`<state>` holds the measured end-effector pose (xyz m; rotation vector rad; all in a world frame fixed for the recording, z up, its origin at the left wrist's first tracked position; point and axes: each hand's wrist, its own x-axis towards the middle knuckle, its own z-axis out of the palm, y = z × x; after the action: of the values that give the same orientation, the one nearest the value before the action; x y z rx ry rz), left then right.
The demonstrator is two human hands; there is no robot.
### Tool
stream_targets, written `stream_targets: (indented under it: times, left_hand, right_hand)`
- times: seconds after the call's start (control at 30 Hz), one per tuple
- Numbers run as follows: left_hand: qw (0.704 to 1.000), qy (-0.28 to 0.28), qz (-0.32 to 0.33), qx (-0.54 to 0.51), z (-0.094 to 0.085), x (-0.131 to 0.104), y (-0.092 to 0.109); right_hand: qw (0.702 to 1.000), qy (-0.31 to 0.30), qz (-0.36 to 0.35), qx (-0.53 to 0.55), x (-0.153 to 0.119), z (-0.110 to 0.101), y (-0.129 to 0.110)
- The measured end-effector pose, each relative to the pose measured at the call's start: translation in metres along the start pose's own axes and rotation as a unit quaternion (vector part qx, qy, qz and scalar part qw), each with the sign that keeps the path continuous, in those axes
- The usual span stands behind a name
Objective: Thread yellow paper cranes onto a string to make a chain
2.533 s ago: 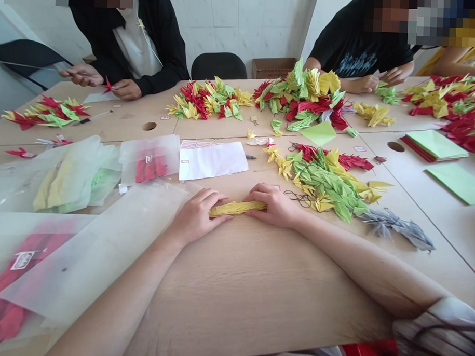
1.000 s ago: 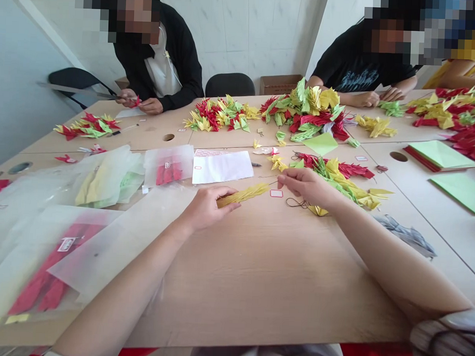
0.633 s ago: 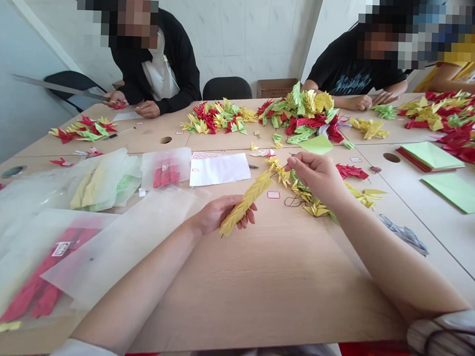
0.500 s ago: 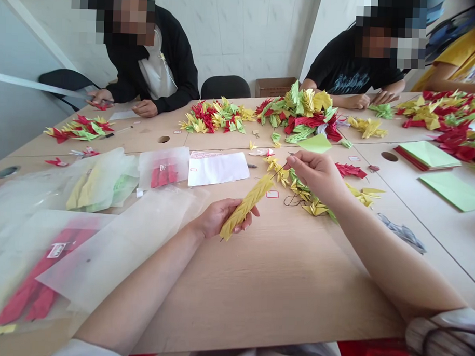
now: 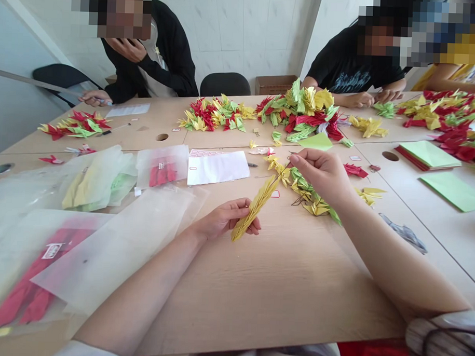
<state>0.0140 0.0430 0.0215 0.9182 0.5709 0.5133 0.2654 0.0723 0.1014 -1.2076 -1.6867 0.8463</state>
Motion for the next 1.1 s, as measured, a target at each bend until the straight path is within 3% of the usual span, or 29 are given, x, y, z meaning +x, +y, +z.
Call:
stream_targets:
  times: [0.27,0.63,0.87,1.1]
  left_hand:
    - [0.999,0.025,0.033,-0.035,-0.001,0.001,0.0]
    - [0.981,0.142,0.115,-0.065,-0.003,0.004,-0.003]
    - [0.955,0.22,0.157,-0.126,-0.002,0.014,-0.003]
    - [0.928,0.27,0.203,-0.156,-0.013,0.019,-0.005]
  right_hand:
    - [0.999,0.012,-0.017,-0.028,-0.005,0.0,-0.004]
    - [0.996,-0.079,-0.005,-0.04,-0.012,0.011,-0.002]
    - [0.972,-0.219,-0.027,-0.081,-0.035,0.054,0.01]
    - [0.951,-0.284,-0.02,-0.123,-0.061,0.091,0.031]
